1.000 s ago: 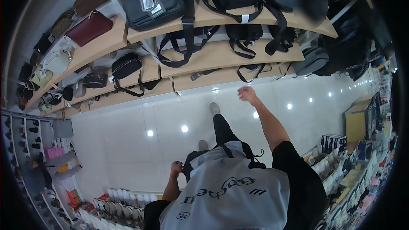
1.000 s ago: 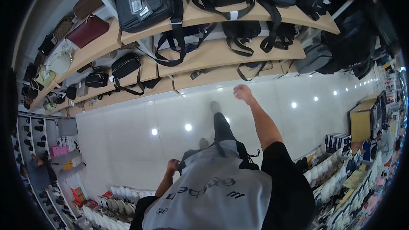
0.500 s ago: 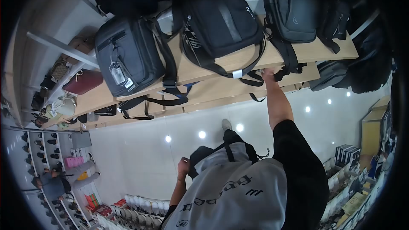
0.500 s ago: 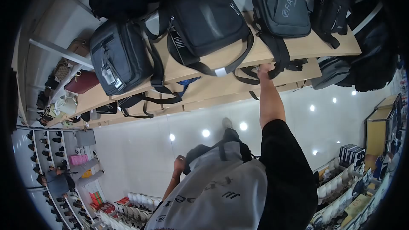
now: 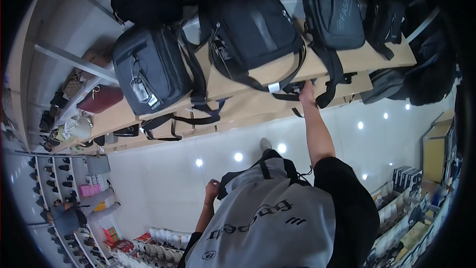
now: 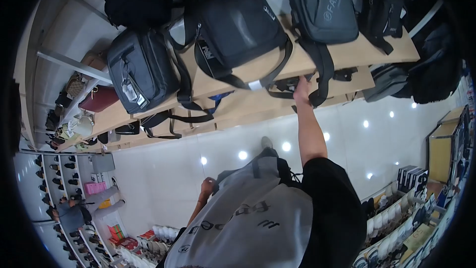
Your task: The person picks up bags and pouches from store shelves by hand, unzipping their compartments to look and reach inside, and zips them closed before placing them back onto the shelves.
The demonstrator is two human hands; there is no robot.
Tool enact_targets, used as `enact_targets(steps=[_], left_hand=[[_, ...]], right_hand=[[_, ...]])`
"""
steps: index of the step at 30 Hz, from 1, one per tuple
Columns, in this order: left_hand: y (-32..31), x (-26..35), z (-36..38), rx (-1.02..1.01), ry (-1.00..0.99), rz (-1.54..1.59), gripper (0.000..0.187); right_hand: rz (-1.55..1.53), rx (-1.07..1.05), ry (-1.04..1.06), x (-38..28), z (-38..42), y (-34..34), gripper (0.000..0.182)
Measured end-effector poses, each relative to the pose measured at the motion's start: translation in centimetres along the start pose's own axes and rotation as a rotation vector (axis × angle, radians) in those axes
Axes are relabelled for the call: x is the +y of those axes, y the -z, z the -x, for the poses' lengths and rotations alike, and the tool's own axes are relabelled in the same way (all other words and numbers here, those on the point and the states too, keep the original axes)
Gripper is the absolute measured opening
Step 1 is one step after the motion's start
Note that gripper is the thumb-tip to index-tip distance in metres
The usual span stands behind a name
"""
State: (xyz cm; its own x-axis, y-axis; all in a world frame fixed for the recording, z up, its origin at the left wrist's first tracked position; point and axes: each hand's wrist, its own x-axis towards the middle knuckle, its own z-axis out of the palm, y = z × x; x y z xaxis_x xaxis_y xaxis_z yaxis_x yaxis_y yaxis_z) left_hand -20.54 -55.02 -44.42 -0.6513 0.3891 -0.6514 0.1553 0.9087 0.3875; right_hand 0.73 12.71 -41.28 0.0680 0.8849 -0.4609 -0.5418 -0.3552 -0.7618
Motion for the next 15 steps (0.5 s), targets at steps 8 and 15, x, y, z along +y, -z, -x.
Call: enact_targets(steps=[8,15], left_hand=[[1.5,7.2,4.2,-0.119,-0.381,0.576,0.022],[8.9,18.5,12.5,-0.05,-0.702,0.701,0.018]], right_hand=[[0.37,-0.161,0.127,-4.7,23.7,7.2,0.057],[0.654,-0.472,0.081,-9.1,40.5,10.1,0.053]])
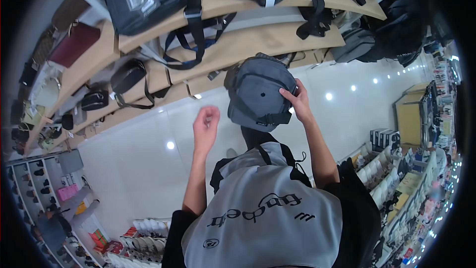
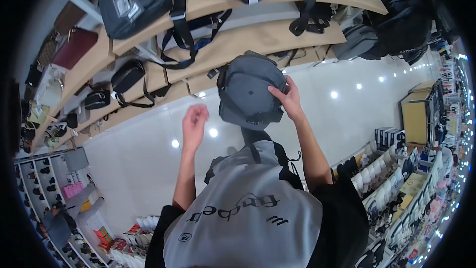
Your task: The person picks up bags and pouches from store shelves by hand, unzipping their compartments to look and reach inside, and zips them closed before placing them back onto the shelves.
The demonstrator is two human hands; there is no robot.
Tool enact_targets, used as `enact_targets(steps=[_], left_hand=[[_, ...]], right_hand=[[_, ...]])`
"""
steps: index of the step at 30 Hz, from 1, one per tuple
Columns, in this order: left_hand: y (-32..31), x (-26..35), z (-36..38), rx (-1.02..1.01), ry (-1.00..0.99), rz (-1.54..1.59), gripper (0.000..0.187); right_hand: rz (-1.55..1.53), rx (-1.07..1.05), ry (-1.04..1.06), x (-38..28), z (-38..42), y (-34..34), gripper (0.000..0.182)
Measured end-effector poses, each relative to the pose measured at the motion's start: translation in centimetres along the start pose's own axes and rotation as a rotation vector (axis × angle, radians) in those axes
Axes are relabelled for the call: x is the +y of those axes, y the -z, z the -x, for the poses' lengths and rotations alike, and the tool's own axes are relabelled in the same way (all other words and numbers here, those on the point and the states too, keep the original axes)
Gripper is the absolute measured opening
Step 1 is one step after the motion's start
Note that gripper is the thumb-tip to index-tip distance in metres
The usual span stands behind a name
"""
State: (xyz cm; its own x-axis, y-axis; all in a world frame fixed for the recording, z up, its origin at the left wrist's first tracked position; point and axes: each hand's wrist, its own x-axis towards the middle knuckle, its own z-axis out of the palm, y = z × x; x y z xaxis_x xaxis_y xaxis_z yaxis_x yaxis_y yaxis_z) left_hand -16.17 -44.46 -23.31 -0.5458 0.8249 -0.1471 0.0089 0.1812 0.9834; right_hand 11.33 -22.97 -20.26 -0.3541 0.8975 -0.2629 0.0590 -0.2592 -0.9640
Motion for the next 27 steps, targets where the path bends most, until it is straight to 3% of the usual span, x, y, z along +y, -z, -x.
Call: enact_targets(steps=[2,5,8,11,15,17,18,19,23,24,27], left_hand=[[0.0,4.4,0.4,0.056,-0.1,-0.035,0.025],[0.0,8.4,0.4,-0.015,-0.351,-0.062,0.04],[-0.5,10.4,0.7,-0.237,-0.347,-0.006,0.056],[0.0,13.0,2.3,-0.386,-0.014,0.249,0.062],[-0.9,13.5,3.9,-0.335,-0.004,0.184,0.037],[-2.0,14.5,5.2,-0.183,-0.057,0.152,0.029],[-2.8,15.0,6.0,-0.11,-0.082,0.138,0.026],[-3.3,15.4,6.8,-0.055,-0.098,0.093,0.026],[-4.8,16.3,8.8,0.135,-0.2,-0.013,0.029],[-5.3,16.6,9.4,0.152,-0.213,0.006,0.029],[-6.5,17.5,10.5,0.231,-0.233,-0.013,0.029]], right_hand=[[0.078,-0.078,0.001,-1.3,4.4,0.0,0.052],[0.12,-0.204,0.098,-3.7,7.3,-0.2,0.052],[0.082,-0.296,0.137,-5.8,10.5,-0.9,0.054],[0.049,-0.339,0.133,-6.8,11.7,-0.7,0.057],[0.089,-0.352,0.175,-7.5,12.2,0.1,0.064],[0.068,-0.312,0.218,-7.2,12.4,0.0,0.066],[0.252,-0.139,0.354,-7.1,12.9,-0.3,0.067],[0.434,0.036,0.487,-6.9,13.4,-0.6,0.067],[0.405,0.089,0.624,-6.7,15.5,-1.0,0.046],[0.296,0.059,0.574,-6.6,16.1,-1.9,0.037],[0.37,-0.062,0.541,-8.0,18.2,-3.8,0.039]])
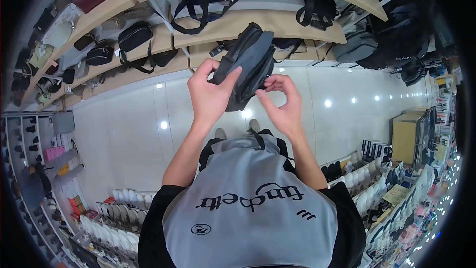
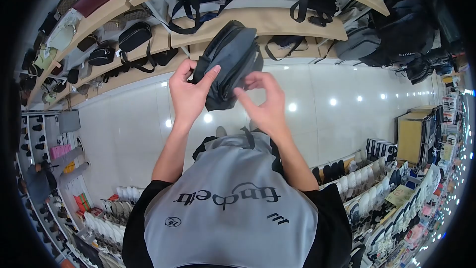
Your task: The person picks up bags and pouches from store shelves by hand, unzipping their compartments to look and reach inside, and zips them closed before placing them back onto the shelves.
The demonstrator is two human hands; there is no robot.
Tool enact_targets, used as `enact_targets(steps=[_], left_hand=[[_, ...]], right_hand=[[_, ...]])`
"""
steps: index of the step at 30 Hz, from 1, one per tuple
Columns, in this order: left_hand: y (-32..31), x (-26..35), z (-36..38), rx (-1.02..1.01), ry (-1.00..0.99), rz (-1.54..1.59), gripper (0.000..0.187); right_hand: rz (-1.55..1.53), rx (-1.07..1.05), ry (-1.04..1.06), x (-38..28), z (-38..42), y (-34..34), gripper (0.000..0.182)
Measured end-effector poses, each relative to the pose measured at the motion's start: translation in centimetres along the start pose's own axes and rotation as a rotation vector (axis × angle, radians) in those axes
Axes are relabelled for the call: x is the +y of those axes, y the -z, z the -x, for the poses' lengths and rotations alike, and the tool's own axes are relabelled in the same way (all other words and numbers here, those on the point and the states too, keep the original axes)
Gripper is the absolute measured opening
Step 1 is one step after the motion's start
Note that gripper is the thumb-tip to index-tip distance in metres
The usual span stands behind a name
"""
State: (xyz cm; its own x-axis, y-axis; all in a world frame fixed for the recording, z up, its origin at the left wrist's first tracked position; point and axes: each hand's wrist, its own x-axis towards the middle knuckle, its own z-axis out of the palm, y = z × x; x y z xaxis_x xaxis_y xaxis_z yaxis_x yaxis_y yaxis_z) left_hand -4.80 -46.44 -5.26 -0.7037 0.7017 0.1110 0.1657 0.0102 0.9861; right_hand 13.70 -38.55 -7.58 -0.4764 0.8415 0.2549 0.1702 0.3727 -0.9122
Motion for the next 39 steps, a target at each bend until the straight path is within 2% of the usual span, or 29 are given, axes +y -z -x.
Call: enact_targets(steps=[1,4,7,9,10,12,14,16,23,26,29,32,35,37,39], left_hand=[[-0.1,0.2,0.4,0.027,-0.008,-0.031,0.028],[-0.6,0.3,1.5,0.067,-0.077,-0.06,0.026],[-0.8,0.7,2.5,0.057,-0.206,-0.094,0.024],[-0.9,0.1,3.1,0.089,-0.298,-0.111,0.022],[-1.0,0.2,3.3,0.166,-0.271,-0.1,0.021],[-0.9,0.4,3.5,0.315,-0.217,-0.077,0.02],[-0.3,-0.8,3.4,0.35,-0.241,-0.084,0.017],[0.0,-1.1,3.9,0.377,-0.205,-0.011,0.018],[0.6,1.0,5.7,0.326,-0.176,0.068,0.024],[0.7,1.6,6.4,0.243,-0.217,0.15,0.031],[0.9,1.9,6.6,0.14,-0.333,0.089,0.037],[2.3,1.6,7.0,-0.204,-0.177,0.126,0.044],[1.8,0.5,6.8,-0.42,0.058,0.18,0.038],[1.1,-1.9,6.8,-0.474,0.13,0.224,0.037],[-1.0,0.2,6.9,-0.324,0.265,0.437,0.038]], right_hand=[[0.032,0.012,0.042,0.0,0.1,-0.6,0.043],[-0.023,0.068,-0.203,-0.3,-0.1,-1.3,0.044],[-0.15,0.142,-0.299,1.4,-1.2,-1.0,0.04],[0.036,0.155,-0.289,1.5,-1.9,-0.3,0.036],[0.129,0.165,-0.283,1.5,-2.1,0.2,0.035],[0.019,0.086,-0.29,2.6,-1.7,1.3,0.037],[-0.14,0.01,-0.296,1.9,-0.6,1.8,0.037],[-0.208,0.023,-0.228,1.2,0.4,1.9,0.037],[-0.325,0.04,-0.158,0.1,2.3,3.6,0.041],[-0.482,0.084,-0.096,-1.3,2.7,4.2,0.041],[-0.503,0.138,-0.012,-1.6,3.0,5.2,0.044],[-0.503,0.189,0.033,-1.5,3.1,5.9,0.043],[-0.485,0.19,0.04,-0.9,2.7,6.6,0.039],[-0.484,0.118,-0.033,-0.2,1.7,7.8,0.038],[-0.43,0.008,-0.11,0.9,0.6,9.4,0.033]])
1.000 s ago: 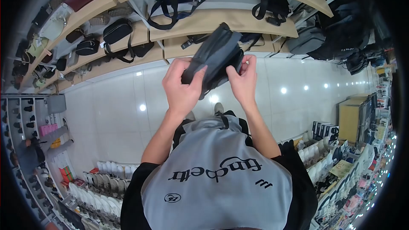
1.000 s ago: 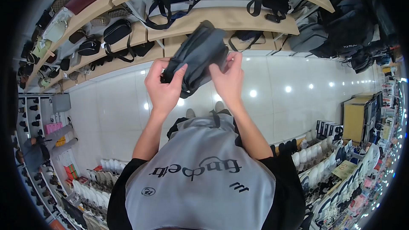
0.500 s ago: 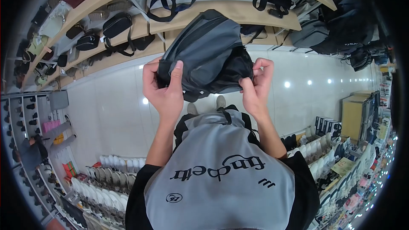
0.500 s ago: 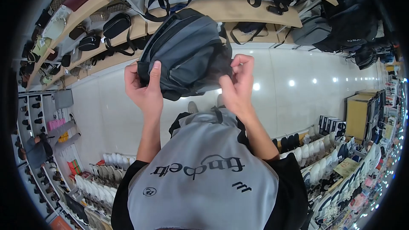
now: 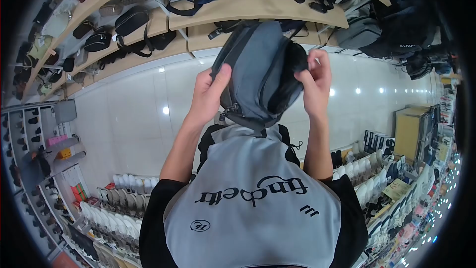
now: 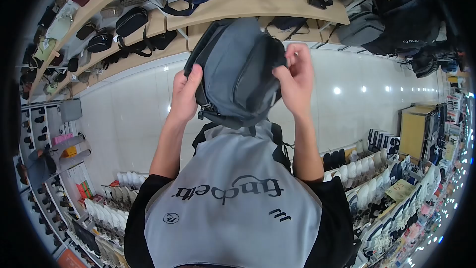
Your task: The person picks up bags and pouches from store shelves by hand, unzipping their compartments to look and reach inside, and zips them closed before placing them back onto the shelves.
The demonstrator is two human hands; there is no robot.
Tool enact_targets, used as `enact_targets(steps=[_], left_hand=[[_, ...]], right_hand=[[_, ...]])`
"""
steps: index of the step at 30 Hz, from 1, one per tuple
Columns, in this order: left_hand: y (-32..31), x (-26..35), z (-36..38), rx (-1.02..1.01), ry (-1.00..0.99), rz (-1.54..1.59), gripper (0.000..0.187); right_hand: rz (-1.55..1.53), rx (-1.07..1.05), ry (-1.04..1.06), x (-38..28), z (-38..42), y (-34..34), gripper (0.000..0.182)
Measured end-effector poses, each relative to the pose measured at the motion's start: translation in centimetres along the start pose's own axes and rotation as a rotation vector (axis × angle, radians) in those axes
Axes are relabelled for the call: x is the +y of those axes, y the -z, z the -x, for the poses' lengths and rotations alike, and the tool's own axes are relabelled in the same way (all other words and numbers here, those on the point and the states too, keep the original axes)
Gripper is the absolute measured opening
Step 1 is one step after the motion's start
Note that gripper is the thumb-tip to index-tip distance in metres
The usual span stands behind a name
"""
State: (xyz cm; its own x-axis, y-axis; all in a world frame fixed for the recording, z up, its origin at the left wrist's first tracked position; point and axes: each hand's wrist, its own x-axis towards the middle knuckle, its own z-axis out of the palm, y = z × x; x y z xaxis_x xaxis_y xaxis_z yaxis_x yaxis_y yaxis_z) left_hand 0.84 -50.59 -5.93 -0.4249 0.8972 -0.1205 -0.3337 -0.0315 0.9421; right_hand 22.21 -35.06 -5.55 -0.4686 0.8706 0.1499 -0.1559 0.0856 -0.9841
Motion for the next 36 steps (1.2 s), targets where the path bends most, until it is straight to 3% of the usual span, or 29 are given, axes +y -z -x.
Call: enact_targets(steps=[3,6,8,11,16,20,24,27,31,33,36], left_hand=[[-2.9,0.5,-0.9,0.169,0.017,0.1,0.041],[-2.3,-1.9,-1.9,0.204,-0.074,-0.04,0.043],[-2.8,-1.1,-1.6,0.232,-0.105,-0.124,0.042],[-2.9,-1.1,-1.1,0.242,-0.127,-0.217,0.041],[-2.7,-1.3,-0.9,0.274,-0.19,-0.271,0.039],[-2.1,-1.9,-1.2,0.3,-0.178,-0.241,0.04],[-1.3,-1.8,-0.4,0.194,-0.254,-0.409,0.042],[-0.4,-2.4,-0.9,0.132,-0.301,-0.549,0.042],[-0.4,-0.8,0.0,-0.104,-0.423,-0.896,0.042],[0.0,-0.7,0.8,-0.152,-0.442,-0.956,0.042],[0.6,-0.6,1.2,-0.03,-0.544,-0.878,0.033]], right_hand=[[0.149,0.046,-0.124,0.4,-0.1,-1.2,0.029],[0.487,0.023,0.257,-0.1,2.2,-3.5,0.018],[0.548,-0.195,0.314,-1.3,3.8,-4.5,0.024],[0.55,-0.148,0.322,-1.0,4.6,-6.3,0.023],[0.589,-0.275,0.29,-1.5,4.4,-6.6,0.036],[0.749,-0.282,0.48,-0.3,4.7,-6.5,0.026],[0.433,-0.13,0.265,-0.4,4.2,-7.1,0.02],[0.42,-0.015,0.38,-0.6,2.6,-7.8,0.02],[0.4,0.175,0.342,-1.0,-1.2,-8.2,0.017],[0.15,0.27,0.091,1.4,-4.4,-6.7,0.018],[-0.039,0.229,-0.202,5.0,-6.7,-3.7,0.022]])
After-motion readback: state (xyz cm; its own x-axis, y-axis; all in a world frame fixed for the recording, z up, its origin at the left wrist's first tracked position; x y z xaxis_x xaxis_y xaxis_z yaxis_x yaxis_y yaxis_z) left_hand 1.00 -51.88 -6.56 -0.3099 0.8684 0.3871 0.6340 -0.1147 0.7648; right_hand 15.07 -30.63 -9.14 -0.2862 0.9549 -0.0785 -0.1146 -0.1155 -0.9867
